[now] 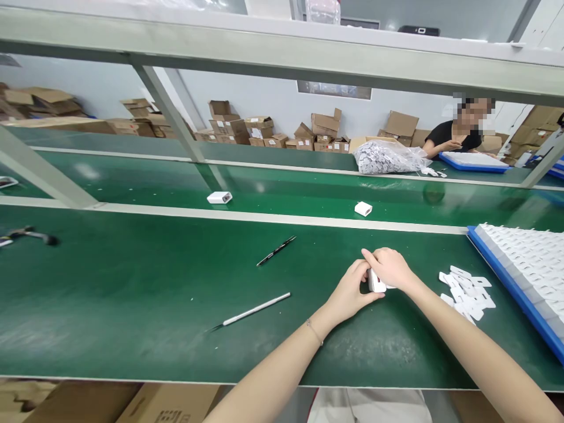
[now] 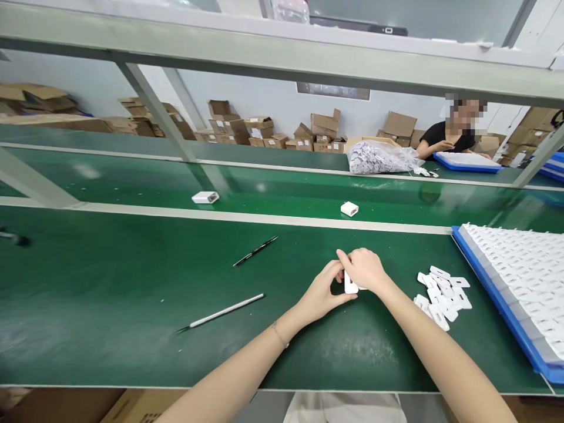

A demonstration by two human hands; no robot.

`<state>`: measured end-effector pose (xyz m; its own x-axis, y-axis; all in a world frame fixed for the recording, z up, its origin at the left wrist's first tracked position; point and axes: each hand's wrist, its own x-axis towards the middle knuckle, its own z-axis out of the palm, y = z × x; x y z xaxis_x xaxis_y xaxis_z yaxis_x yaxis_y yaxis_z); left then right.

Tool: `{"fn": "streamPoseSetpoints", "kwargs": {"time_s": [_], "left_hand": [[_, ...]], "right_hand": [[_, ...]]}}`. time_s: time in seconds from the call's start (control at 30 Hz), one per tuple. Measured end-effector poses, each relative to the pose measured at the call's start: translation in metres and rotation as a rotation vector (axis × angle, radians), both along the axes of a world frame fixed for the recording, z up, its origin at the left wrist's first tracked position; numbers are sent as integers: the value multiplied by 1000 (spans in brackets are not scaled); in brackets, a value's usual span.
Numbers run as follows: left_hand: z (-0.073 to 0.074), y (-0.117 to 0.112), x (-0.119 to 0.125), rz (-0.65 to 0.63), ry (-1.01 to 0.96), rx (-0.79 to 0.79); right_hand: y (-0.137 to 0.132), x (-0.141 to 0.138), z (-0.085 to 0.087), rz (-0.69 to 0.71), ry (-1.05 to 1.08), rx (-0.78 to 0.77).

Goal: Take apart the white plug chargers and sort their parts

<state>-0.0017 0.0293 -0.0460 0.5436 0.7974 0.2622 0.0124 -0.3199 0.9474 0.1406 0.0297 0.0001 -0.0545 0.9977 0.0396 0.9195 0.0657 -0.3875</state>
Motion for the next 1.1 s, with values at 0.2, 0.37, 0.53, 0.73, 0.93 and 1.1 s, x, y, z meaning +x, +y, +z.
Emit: {"fn": "streamPoseSetpoints", "kwargs": {"time_s": [0.2, 0.37, 0.53, 0.73, 0.93, 1.1], "left_hand": [[-1, -2, 2, 0, -29, -67], [-1, -3, 5, 56, -41, -141], [-4, -2, 7, 14, -17, -272], [2, -3, 9, -106, 25, -402], [-4, 3, 8, -191, -50, -534], [-11, 8, 8, -223, -61, -563]], "right_hand": [[0, 4, -8, -10, 208, 114], [-1, 26, -7, 90, 438, 123], [-19, 68, 4, 234, 409, 32], [46, 89, 9, -7, 77, 129], [145, 93, -18, -193, -145, 144], [167, 110, -22, -180, -264, 93]]}}
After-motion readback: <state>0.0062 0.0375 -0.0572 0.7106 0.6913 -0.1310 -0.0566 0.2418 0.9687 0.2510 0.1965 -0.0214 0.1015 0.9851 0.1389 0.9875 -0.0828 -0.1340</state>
